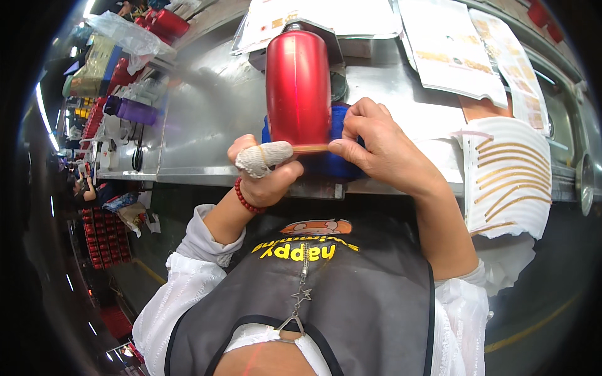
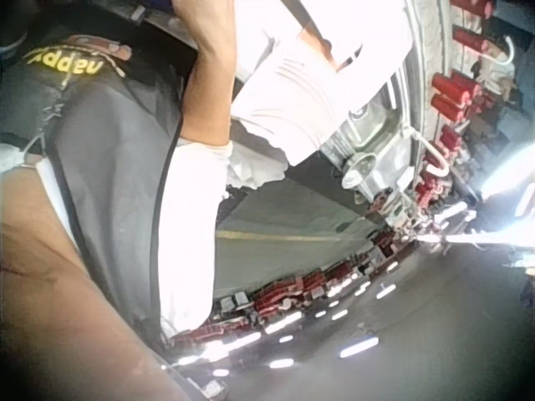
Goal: The person applies decorative labels to red cylindrical containers. They pick up a container, place a label on it, smooth it with a green tool, and then place the finished container on the floor. This process is repeated for multiple containers.
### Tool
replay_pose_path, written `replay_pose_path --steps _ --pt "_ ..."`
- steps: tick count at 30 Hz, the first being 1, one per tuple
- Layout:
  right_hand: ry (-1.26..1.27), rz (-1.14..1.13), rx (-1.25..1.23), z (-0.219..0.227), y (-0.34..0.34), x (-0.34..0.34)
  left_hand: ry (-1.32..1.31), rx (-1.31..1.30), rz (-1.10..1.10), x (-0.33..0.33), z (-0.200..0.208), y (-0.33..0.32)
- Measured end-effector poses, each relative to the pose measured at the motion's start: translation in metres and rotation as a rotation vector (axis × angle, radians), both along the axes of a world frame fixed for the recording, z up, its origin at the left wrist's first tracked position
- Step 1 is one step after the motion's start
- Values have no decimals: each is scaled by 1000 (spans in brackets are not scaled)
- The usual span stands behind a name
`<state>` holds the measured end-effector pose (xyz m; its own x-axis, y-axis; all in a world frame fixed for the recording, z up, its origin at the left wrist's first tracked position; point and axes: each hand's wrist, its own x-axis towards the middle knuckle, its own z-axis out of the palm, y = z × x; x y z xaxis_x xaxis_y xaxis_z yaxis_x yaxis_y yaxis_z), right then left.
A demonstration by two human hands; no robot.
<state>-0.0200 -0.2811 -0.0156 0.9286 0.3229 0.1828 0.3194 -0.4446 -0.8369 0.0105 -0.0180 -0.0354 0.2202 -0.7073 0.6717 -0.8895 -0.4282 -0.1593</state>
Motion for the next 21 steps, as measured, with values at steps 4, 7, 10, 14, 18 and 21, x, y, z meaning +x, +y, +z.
replay_pose_path --steps 4,7,10,14,18,21 --pt "16 -7 -23 0 -1 0 -27 -52 -55 3 7 -7" --pt "12 -9 -1 4 0 -1 58 -96 -64 7 8 -2" --pt "21 -6 19 9 1 -4 238 -208 41 3 10 -5" --pt "26 67 72 32 -2 -11 290 -237 119 0 4 -1" --pt "11 115 84 47 -5 -13 294 -211 154 -1 1 1" --pt "55 51 67 33 -6 -11 298 -196 191 0 4 -4"
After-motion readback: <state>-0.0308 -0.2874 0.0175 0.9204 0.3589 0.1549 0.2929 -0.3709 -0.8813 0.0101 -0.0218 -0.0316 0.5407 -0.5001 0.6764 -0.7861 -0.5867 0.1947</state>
